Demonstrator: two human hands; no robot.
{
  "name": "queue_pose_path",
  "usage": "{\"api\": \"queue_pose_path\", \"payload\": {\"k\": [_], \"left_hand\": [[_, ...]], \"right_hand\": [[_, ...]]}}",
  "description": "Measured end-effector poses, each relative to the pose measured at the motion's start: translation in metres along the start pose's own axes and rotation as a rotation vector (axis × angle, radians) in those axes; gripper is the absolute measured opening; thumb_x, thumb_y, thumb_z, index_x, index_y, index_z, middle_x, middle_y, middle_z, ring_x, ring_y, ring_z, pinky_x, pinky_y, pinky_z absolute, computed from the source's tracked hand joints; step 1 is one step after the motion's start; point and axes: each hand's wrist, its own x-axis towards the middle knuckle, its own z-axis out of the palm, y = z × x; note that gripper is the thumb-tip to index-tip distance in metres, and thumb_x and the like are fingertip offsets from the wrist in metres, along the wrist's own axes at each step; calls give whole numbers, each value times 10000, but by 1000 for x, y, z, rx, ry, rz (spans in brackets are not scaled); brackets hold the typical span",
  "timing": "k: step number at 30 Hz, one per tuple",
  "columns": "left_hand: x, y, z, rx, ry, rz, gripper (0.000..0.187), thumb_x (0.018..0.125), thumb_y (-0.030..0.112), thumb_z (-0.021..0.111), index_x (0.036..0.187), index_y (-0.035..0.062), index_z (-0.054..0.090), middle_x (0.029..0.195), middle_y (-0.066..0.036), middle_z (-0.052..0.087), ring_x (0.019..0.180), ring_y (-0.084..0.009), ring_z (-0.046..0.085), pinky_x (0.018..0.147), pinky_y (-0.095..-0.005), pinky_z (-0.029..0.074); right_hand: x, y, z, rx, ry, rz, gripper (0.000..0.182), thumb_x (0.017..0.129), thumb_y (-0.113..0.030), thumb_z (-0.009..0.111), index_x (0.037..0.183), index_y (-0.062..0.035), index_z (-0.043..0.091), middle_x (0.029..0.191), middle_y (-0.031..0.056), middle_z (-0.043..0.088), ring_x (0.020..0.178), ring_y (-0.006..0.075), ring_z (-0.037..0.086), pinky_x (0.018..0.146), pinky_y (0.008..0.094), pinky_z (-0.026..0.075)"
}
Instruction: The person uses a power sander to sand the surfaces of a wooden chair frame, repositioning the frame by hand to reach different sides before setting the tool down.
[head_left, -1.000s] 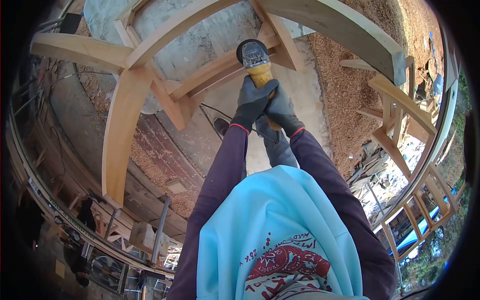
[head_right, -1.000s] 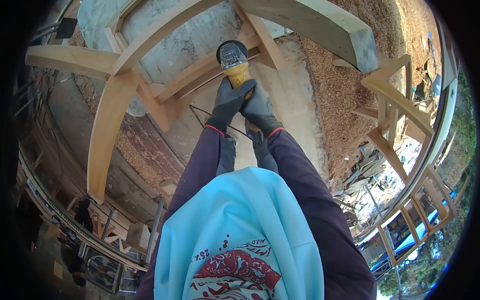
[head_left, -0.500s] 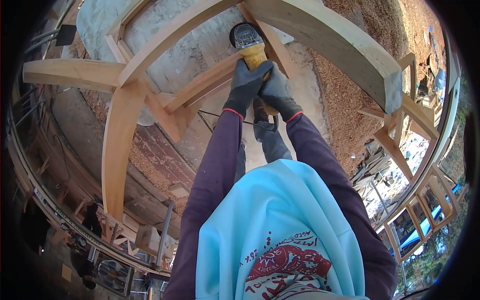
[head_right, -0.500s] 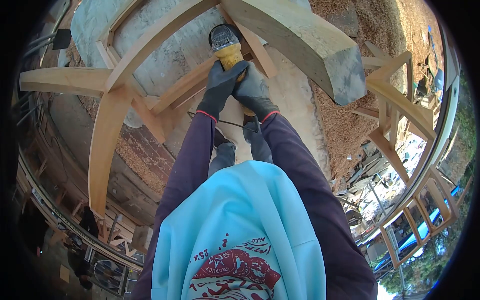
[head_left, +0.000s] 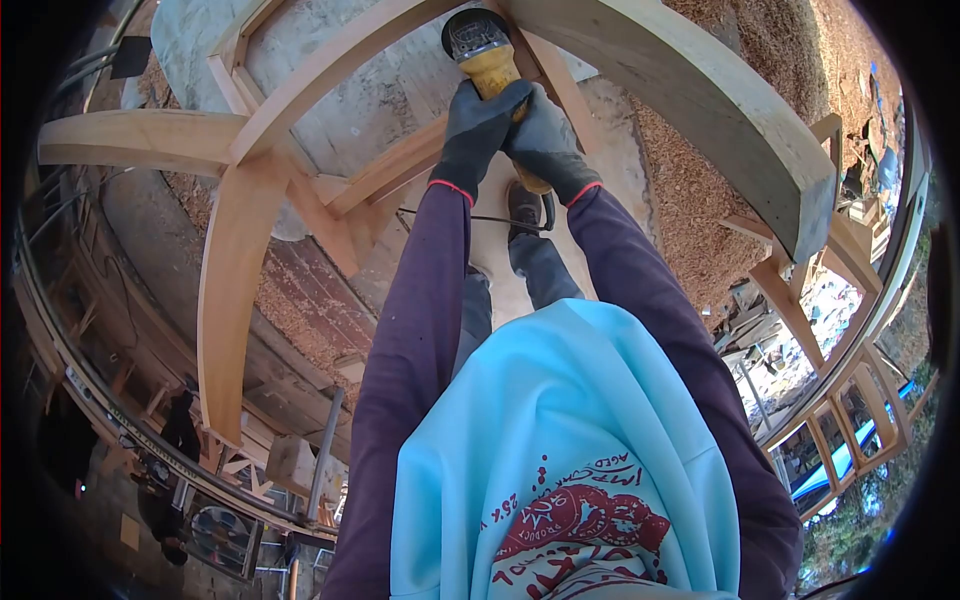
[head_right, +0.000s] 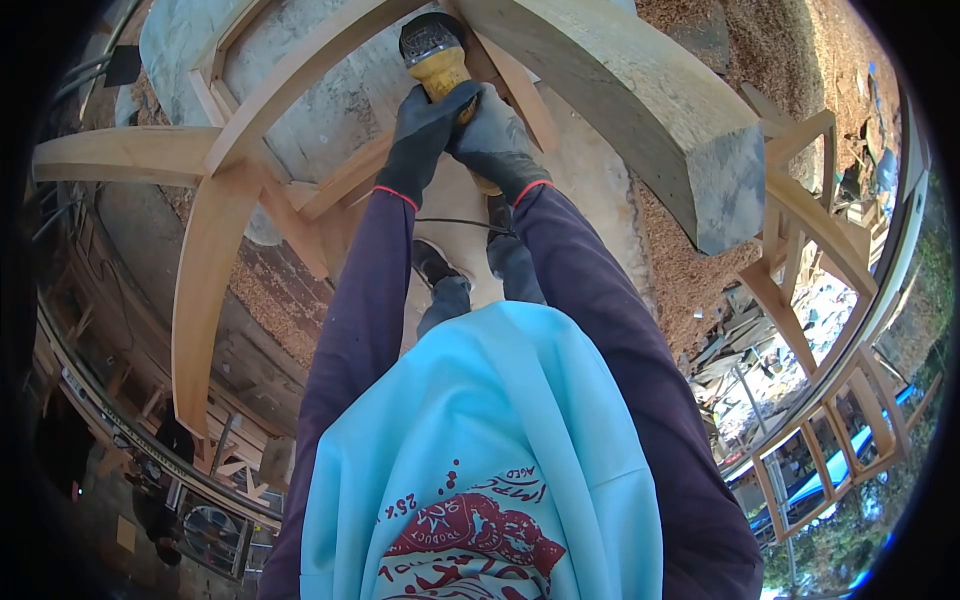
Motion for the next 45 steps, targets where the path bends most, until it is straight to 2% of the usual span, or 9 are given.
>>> {"api": "queue_pose_path", "payload": {"k": [17, 22, 32, 33, 35, 39, 41, 45], "left_hand": [[-33, -11, 12, 104, -31, -20, 473, 846, 247, 819, 1174, -32, 623, 1073, -113, 722, 950, -190, 716, 823, -318, 579], [-37, -36, 11, 147, -32, -14, 500, 842, 277, 821, 1181, -33, 624, 1089, -117, 728, 956, -194, 717, 845, -328, 571], [-65, -65, 17, 275, -31, -4, 585, 792, 392, 831, 1174, 0, 624, 1103, -155, 732, 1000, -262, 727, 874, -385, 559], [-68, -67, 17, 272, -31, -5, 585, 792, 392, 831, 1174, 0, 624, 1103, -155, 732, 1000, -262, 727, 874, -385, 559], [-72, -70, 17, 261, -36, -49, 501, 866, 256, 812, 1245, 0, 609, 1116, -97, 708, 981, -171, 696, 864, -311, 555], [-81, -76, 8, 252, 7, -32, 504, 861, 251, 817, 1238, -11, 608, 1107, -93, 707, 965, -165, 694, 853, -307, 556], [-89, -77, -2, 182, 41, -9, 559, 809, 355, 831, 1159, -24, 615, 1092, -160, 726, 980, -255, 723, 855, -373, 560], [-113, -66, -24, 74, 106, 2, 552, 833, 292, 842, 1184, -47, 585, 1077, -137, 711, 954, -212, 709, 821, -339, 569]], "right_hand": [[-42, 14, -5, 17, 16, 80, 717, 703, -380, 891, 1228, -42, 537, 1104, 204, 707, 1077, 389, 688, 920, 442, 536], [-57, 24, 1, 48, 65, 66, 707, 697, -365, 898, 1216, -46, 539, 1110, 199, 700, 1083, 384, 684, 922, 442, 533], [-96, 44, 4, 61, 98, 103, 571, 737, -311, 856, 1126, -33, 545, 1042, 235, 702, 1041, 424, 687, 863, 467, 543], [-100, 45, 5, 73, 110, 93, 556, 744, -301, 848, 1121, -29, 542, 1038, 240, 703, 1029, 432, 687, 853, 469, 544], [-106, 47, 7, 63, 102, 94, 548, 748, -296, 845, 1117, -27, 541, 1042, 243, 703, 1026, 437, 687, 846, 471, 543], [-109, 42, 14, 62, 47, 122, 538, 754, -296, 840, 1111, -24, 542, 1048, 249, 704, 1029, 445, 683, 841, 475, 541], [-115, 38, 20, 34, 22, 125, 544, 754, -300, 840, 1124, -28, 549, 1041, 251, 705, 1033, 443, 682, 842, 477, 540], [-124, 29, 42, 86, -28, 55, 556, 758, -307, 837, 1149, -27, 557, 1052, 246, 702, 1039, 430, 683, 845, 471, 537]]}}
